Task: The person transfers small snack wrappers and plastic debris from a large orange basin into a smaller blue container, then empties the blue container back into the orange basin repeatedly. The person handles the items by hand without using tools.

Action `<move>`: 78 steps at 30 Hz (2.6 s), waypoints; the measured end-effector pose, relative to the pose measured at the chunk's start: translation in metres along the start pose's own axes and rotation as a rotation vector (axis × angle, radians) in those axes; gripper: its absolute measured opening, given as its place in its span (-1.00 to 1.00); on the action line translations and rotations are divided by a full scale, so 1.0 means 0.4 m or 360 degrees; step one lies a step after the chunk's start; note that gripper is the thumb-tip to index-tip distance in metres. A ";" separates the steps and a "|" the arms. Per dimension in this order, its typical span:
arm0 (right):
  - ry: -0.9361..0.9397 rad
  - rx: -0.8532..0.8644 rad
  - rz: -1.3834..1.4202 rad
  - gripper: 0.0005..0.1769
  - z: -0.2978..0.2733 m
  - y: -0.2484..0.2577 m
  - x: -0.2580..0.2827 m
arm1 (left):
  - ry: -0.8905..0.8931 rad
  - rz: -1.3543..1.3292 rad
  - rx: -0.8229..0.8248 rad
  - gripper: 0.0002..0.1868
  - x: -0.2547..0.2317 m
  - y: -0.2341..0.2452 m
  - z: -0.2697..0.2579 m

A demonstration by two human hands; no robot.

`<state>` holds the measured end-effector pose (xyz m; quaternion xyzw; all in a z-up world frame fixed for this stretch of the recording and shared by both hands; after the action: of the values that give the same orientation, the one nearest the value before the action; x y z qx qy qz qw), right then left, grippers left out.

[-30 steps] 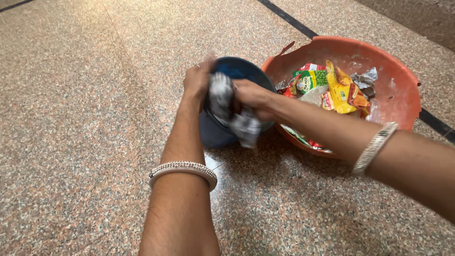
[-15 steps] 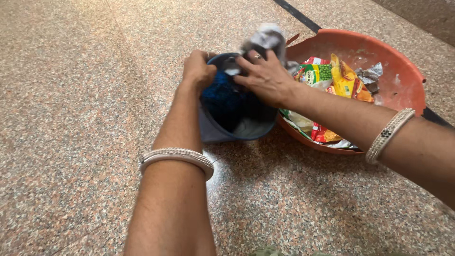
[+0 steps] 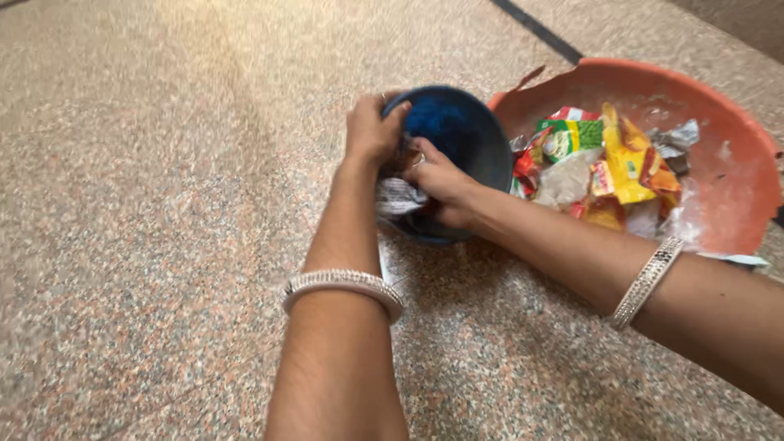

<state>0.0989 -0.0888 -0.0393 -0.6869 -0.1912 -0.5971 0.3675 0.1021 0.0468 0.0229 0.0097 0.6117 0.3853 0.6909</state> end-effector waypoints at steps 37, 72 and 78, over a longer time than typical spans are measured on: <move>-0.0579 -0.0186 -0.1913 -0.63 0.221 0.075 -0.249 | -0.0048 0.0423 0.0695 -0.53 -0.028 0.020 0.067; 0.0194 0.0045 -0.2504 -0.72 0.275 -0.013 -0.271 | 0.0116 0.0671 0.0782 -0.49 -0.092 0.049 0.033; 0.0445 0.0324 -0.2660 -0.75 0.233 -0.080 -0.290 | 0.0064 0.0692 0.0828 -0.44 -0.125 0.052 0.016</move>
<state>0.1151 0.0209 -0.1436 -0.2037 -0.6408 -0.7314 -0.1137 0.0989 0.0371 0.0766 0.3083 0.6866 0.3548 0.5546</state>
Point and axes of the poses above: each hand's wrist, its own z-axis towards the middle knuckle, its own y-axis out of the back of the hand, x = y × z, the point moved 6 cm from there along z, towards the middle knuckle, and after that the axes turned 3 degrees about y, right-handed, at the moved point
